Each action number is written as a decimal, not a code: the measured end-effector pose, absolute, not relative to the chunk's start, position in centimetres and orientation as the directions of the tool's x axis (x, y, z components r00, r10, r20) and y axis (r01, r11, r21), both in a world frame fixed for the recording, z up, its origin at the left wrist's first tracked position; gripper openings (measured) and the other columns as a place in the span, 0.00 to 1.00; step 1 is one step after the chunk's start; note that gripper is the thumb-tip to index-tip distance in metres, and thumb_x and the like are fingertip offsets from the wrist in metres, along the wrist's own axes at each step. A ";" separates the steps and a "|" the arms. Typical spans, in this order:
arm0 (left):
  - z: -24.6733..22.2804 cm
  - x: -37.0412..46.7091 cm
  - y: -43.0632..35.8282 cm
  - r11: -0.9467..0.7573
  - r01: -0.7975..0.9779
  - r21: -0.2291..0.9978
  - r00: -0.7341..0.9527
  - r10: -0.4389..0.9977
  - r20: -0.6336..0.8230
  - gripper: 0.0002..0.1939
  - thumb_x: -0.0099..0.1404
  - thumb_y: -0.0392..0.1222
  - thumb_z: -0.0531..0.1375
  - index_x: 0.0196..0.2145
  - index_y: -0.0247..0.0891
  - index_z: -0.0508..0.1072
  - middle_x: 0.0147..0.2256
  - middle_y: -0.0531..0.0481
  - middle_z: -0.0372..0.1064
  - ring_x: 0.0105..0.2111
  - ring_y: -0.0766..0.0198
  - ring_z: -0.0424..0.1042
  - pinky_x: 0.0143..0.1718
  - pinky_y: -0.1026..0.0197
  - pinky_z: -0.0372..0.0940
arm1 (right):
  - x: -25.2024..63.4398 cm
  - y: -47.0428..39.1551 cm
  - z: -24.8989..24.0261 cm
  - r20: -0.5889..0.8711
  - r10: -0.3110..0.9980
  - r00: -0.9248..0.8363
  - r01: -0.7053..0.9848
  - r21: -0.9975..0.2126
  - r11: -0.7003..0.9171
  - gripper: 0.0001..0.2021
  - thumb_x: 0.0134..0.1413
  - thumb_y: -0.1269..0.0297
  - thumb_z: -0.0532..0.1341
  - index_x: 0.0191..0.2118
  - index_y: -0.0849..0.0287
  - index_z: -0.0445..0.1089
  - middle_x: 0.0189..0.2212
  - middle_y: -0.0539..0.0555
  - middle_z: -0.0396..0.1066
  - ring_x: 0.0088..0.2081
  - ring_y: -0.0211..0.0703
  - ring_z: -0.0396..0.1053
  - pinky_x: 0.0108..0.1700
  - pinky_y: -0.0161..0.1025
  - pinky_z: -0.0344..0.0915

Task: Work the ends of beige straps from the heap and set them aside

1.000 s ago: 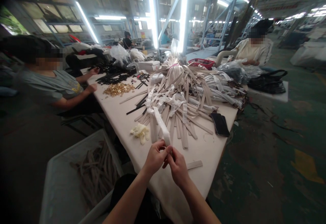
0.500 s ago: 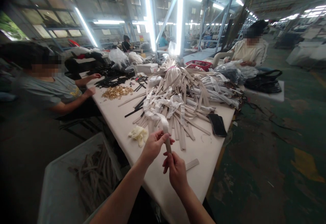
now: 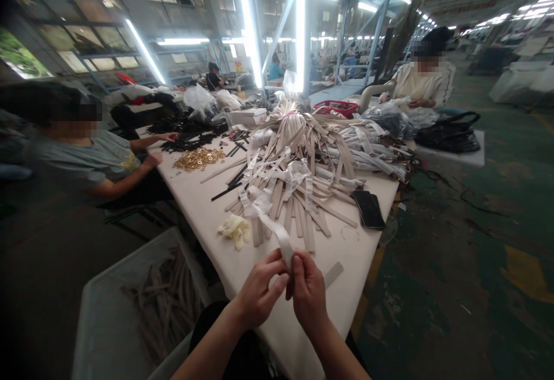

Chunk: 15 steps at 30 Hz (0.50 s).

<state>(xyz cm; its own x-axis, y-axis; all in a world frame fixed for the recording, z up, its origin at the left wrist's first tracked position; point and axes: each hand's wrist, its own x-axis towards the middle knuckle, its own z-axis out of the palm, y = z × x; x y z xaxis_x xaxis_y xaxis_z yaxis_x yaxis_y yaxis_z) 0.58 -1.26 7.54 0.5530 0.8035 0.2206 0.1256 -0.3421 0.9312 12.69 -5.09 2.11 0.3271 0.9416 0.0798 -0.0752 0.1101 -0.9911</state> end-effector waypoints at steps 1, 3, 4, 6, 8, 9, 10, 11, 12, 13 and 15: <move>6.7 0.4 -0.6 -0.276 0.085 0.958 0.525 0.829 0.192 0.17 0.67 0.49 0.56 0.24 0.38 0.73 0.36 0.40 0.72 0.39 0.53 0.71 0.46 0.53 0.65 | 12.6 -5.1 1.8 0.077 0.947 0.311 -0.062 -0.993 0.101 0.18 0.67 0.46 0.52 0.43 0.57 0.66 0.19 0.46 0.63 0.16 0.36 0.61 0.17 0.31 0.59; 4.6 0.3 1.5 -0.091 -0.011 0.996 0.386 0.918 0.089 0.21 0.67 0.55 0.55 0.26 0.36 0.73 0.33 0.40 0.73 0.36 0.54 0.72 0.43 0.53 0.67 | 12.3 -5.1 1.2 0.077 0.958 0.277 -0.034 -0.995 0.090 0.17 0.67 0.47 0.51 0.44 0.57 0.64 0.20 0.46 0.65 0.15 0.35 0.61 0.17 0.31 0.59; 3.6 0.3 2.9 0.010 -0.069 0.998 0.300 0.954 0.011 0.22 0.66 0.57 0.56 0.28 0.36 0.73 0.33 0.40 0.73 0.35 0.54 0.73 0.41 0.54 0.67 | 12.1 -5.1 1.0 0.082 0.961 0.264 -0.016 -0.996 0.089 0.17 0.68 0.48 0.51 0.44 0.57 0.64 0.22 0.47 0.67 0.16 0.35 0.62 0.17 0.31 0.60; 2.1 0.3 5.8 0.197 -0.201 0.959 0.207 0.966 -0.155 0.23 0.64 0.61 0.57 0.36 0.34 0.73 0.33 0.40 0.74 0.32 0.55 0.74 0.36 0.55 0.68 | 11.8 -5.3 0.5 0.101 0.962 0.254 0.027 -0.995 0.097 0.16 0.68 0.49 0.51 0.43 0.57 0.63 0.27 0.51 0.72 0.17 0.35 0.64 0.18 0.32 0.63; 1.7 0.0 9.0 0.339 -0.316 0.886 0.234 0.933 -0.274 0.24 0.65 0.61 0.56 0.41 0.34 0.71 0.33 0.40 0.75 0.31 0.56 0.75 0.33 0.57 0.69 | 11.6 -5.5 0.2 0.134 0.962 0.240 0.084 -0.990 0.117 0.14 0.68 0.51 0.50 0.42 0.56 0.63 0.31 0.54 0.74 0.20 0.37 0.66 0.20 0.33 0.64; 1.8 -0.3 10.6 0.381 -0.355 0.854 0.258 0.918 -0.302 0.23 0.66 0.59 0.55 0.43 0.34 0.71 0.34 0.40 0.75 0.31 0.57 0.75 0.33 0.57 0.69 | 11.5 -5.7 0.0 0.153 0.962 0.226 0.115 -0.985 0.130 0.13 0.69 0.52 0.50 0.43 0.56 0.63 0.31 0.54 0.75 0.21 0.38 0.68 0.21 0.33 0.65; 2.2 -0.5 12.2 0.402 -0.380 0.833 0.272 0.909 -0.314 0.21 0.67 0.56 0.56 0.44 0.34 0.70 0.35 0.40 0.75 0.31 0.58 0.75 0.32 0.58 0.70 | 11.4 -5.9 -0.2 0.172 0.962 0.212 0.146 -0.979 0.143 0.12 0.69 0.53 0.50 0.43 0.56 0.63 0.30 0.54 0.74 0.23 0.39 0.70 0.22 0.33 0.65; 2.8 -0.8 13.8 0.406 -0.392 0.826 0.272 0.909 -0.317 0.18 0.68 0.53 0.56 0.44 0.34 0.70 0.35 0.40 0.75 0.31 0.59 0.75 0.32 0.59 0.70 | 11.4 -6.1 -0.4 0.191 0.961 0.198 0.173 -0.972 0.158 0.12 0.69 0.54 0.50 0.43 0.55 0.63 0.29 0.53 0.74 0.24 0.41 0.71 0.24 0.34 0.66; 3.5 -1.0 15.4 0.405 -0.388 0.828 0.266 0.909 -0.321 0.15 0.68 0.49 0.57 0.45 0.34 0.70 0.36 0.40 0.75 0.31 0.59 0.75 0.32 0.59 0.70 | 11.3 -6.2 -0.5 0.208 0.961 0.184 0.194 -0.966 0.172 0.11 0.69 0.55 0.50 0.44 0.55 0.63 0.28 0.53 0.74 0.26 0.42 0.72 0.25 0.35 0.67; 4.2 -1.2 16.9 0.409 -0.374 0.832 0.262 0.908 -0.329 0.13 0.68 0.45 0.57 0.44 0.34 0.70 0.36 0.40 0.75 0.31 0.59 0.76 0.32 0.59 0.71 | 11.3 -6.4 -0.7 0.222 0.960 0.171 0.211 -0.960 0.185 0.10 0.69 0.56 0.50 0.44 0.55 0.63 0.27 0.52 0.73 0.27 0.42 0.73 0.27 0.35 0.67; 5.6 -1.3 19.8 0.415 -0.348 0.841 0.254 0.905 -0.342 0.10 0.69 0.41 0.55 0.43 0.33 0.70 0.35 0.39 0.75 0.32 0.58 0.76 0.32 0.58 0.71 | 11.1 -6.7 -0.9 0.240 0.960 0.146 0.230 -0.952 0.203 0.09 0.69 0.58 0.49 0.44 0.55 0.62 0.26 0.52 0.73 0.27 0.43 0.73 0.31 0.37 0.68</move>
<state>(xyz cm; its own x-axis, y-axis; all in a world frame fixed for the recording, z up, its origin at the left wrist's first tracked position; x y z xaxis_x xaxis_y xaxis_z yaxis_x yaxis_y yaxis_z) -1.33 19.79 5.64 0.2541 0.9047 -0.3419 -0.3479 0.4153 0.8405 11.10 -6.66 -0.92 0.1458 0.9597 0.2403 0.2303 0.2033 -0.9517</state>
